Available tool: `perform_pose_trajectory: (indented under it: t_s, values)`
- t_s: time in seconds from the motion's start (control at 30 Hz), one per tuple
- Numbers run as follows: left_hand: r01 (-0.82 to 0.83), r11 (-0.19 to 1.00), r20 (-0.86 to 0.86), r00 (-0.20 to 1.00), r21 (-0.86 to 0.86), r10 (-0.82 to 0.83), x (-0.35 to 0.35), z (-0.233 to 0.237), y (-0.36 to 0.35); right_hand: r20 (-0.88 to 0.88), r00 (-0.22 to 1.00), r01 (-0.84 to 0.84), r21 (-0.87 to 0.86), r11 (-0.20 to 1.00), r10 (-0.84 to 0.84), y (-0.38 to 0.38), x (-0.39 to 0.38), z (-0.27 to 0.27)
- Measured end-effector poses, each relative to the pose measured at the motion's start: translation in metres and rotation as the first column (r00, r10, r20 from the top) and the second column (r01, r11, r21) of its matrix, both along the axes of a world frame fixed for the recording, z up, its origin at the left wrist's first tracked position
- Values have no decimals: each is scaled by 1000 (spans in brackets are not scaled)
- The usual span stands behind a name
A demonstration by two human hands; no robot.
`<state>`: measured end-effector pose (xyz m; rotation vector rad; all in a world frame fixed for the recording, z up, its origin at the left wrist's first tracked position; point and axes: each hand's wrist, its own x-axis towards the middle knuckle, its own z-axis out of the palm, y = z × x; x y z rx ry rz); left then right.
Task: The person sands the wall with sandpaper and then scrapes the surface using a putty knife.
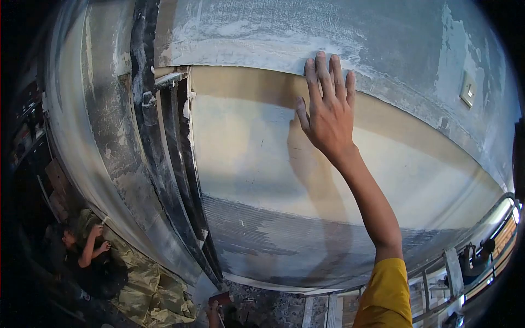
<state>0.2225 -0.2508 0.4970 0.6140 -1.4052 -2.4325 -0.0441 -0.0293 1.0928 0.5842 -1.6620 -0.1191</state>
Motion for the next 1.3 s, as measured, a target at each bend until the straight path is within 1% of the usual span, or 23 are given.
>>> perform_pose_trajectory:
  t_s: [0.17,0.23,0.3,0.33,0.37,0.4,0.43,0.5,0.53,0.6,0.67,0.73,0.8,0.83,0.87,0.93,0.97,1.0,1.03,1.07,1.13,1.23,1.3]
  values:
    - [-23,999,-6,1000,44,24,13,2,16,2,999,38,10,999,-38,-3,-2,6]
    - [-74,995,-2,997,73,74,23,11,30,8,1000,-23,12,1000,22,-6,-2,6]
    - [51,996,104,994,-71,-43,9,46,35,2,981,-194,54,980,194,-10,14,6]
    - [54,982,71,997,-182,-42,-2,67,41,249,928,-302,61,951,279,-5,22,0]
    - [58,953,40,998,-298,-48,-12,86,45,476,812,-403,41,914,337,0,31,-13]
    - [140,936,-3,989,-322,-149,-22,94,43,632,607,-550,-104,828,482,2,35,-39]
    - [180,914,-91,970,-363,-227,-26,153,44,730,352,-642,-267,719,585,3,43,-70]
    - [138,869,-178,952,-474,-249,-37,203,45,860,53,-509,-414,754,508,0,79,-137]
    - [128,875,-184,954,-467,-238,-46,217,43,913,-5,-555,-342,758,409,3,90,-170]
    - [26,695,-256,919,-718,-299,-58,234,37,826,-406,-427,-550,718,391,1,102,-228]
    - [-52,641,-280,924,-765,-260,-57,243,34,754,-464,-229,-609,760,465,-1,115,-261]
    - [-115,577,-301,923,-809,-238,-64,239,30,775,-448,-210,-576,790,446,-3,115,-271]
    - [100,726,-223,915,-680,-335,-73,223,25,790,-430,-174,-547,819,436,-5,112,-267]
    - [113,721,-222,909,-684,-353,-72,221,23,876,-325,-303,-452,839,355,-8,110,-254]
    - [144,774,-209,918,-617,-338,-68,227,22,940,-203,-413,-336,846,274,-11,107,-241]
    - [189,812,-195,918,-552,-346,-67,227,14,853,252,-536,-270,800,457,-13,87,-206]
    - [179,869,-175,942,-461,-287,-64,221,9,786,437,-550,-150,821,437,-13,76,-170]
    - [163,916,-145,962,-366,-229,-62,216,3,652,633,-425,-158,891,418,-15,66,-141]
    - [167,907,-131,964,-386,-233,-59,216,-5,410,854,-322,-66,945,320,-20,52,-113]
    - [184,903,-131,959,-389,-252,-57,208,-15,243,932,-261,-61,964,267,-22,36,-86]
    - [249,902,-29,961,-351,-277,-51,189,-34,27,977,-210,-56,976,212,-36,19,-30]
    - [211,919,-53,969,-334,-242,-48,191,-50,-47,999,-19,-52,998,17,-57,-8,-1]
    - [195,919,-36,975,-343,-221,-50,195,-60,-56,998,6,-84,996,-11,-63,-13,-4]
